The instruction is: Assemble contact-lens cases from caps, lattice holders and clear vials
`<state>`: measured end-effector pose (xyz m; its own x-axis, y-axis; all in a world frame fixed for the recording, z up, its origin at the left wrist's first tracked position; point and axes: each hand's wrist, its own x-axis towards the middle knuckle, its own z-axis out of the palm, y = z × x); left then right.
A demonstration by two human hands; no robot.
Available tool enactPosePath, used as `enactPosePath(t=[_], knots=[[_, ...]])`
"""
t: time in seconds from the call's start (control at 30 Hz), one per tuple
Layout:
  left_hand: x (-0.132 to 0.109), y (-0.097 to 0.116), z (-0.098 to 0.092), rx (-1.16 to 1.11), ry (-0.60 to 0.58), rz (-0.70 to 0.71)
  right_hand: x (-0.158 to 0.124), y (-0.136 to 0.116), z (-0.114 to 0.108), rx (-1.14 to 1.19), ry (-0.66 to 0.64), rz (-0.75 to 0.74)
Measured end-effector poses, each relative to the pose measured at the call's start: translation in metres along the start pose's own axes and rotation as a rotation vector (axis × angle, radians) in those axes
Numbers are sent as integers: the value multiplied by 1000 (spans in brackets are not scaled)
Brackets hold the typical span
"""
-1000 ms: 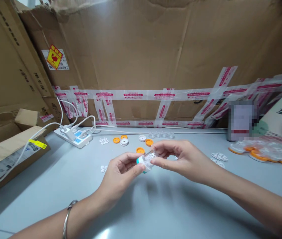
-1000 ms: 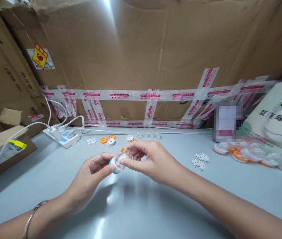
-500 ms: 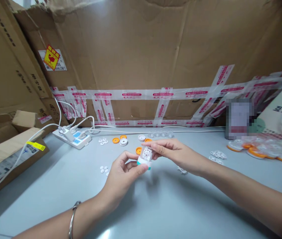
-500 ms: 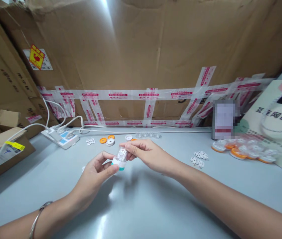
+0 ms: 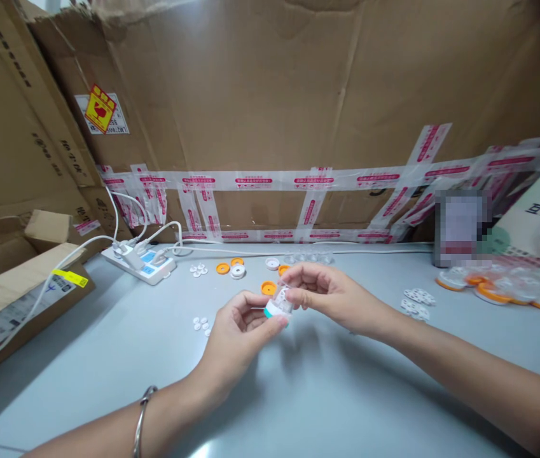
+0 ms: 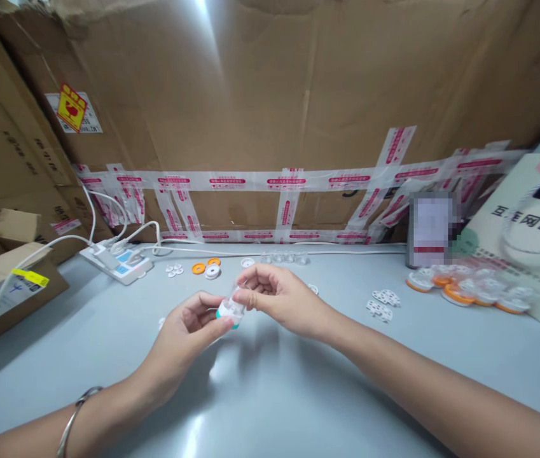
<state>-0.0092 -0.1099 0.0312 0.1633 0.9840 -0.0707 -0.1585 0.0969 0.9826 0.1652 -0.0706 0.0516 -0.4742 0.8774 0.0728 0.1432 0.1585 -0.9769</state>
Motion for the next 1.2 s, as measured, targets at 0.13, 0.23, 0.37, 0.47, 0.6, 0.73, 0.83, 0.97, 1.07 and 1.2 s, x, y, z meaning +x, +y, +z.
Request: enactPosePath(t=[0.13,0.23,0.37,0.47,0.6,0.73,0.83,0.97,1.07,1.2], knots=[[-1,4,-3,-14,16,-16,-5,-9,5,22,-12,-24],[-2,5,-5,-54,-6,-32,-10,-15,7,-25,-8,-70],[-3,4,-7,-135,-71,-48,-15,-19,9,-113,0,-159],[-3,5,-8,-214,-148,-64,-18,-21,9,-147,-28,-226],[-3,7,-8,-291,-223,-86,-21,-25,8,-190,-57,-337],[-5,8,-10,-344,-293,-144,-24,-22,8,-225,-65,-453],[-7,10,-11,-359,-382,-183,-27,-18,7,-205,-122,-584],[-9,16,-9,-334,-363,-115,-26,-18,4,-177,-144,-610],[-9,17,-8,-259,-253,-42,-22,-19,1,-136,-133,-451],[-5,15,-10,-189,-227,-55,-16,-19,3,-117,-39,-210]])
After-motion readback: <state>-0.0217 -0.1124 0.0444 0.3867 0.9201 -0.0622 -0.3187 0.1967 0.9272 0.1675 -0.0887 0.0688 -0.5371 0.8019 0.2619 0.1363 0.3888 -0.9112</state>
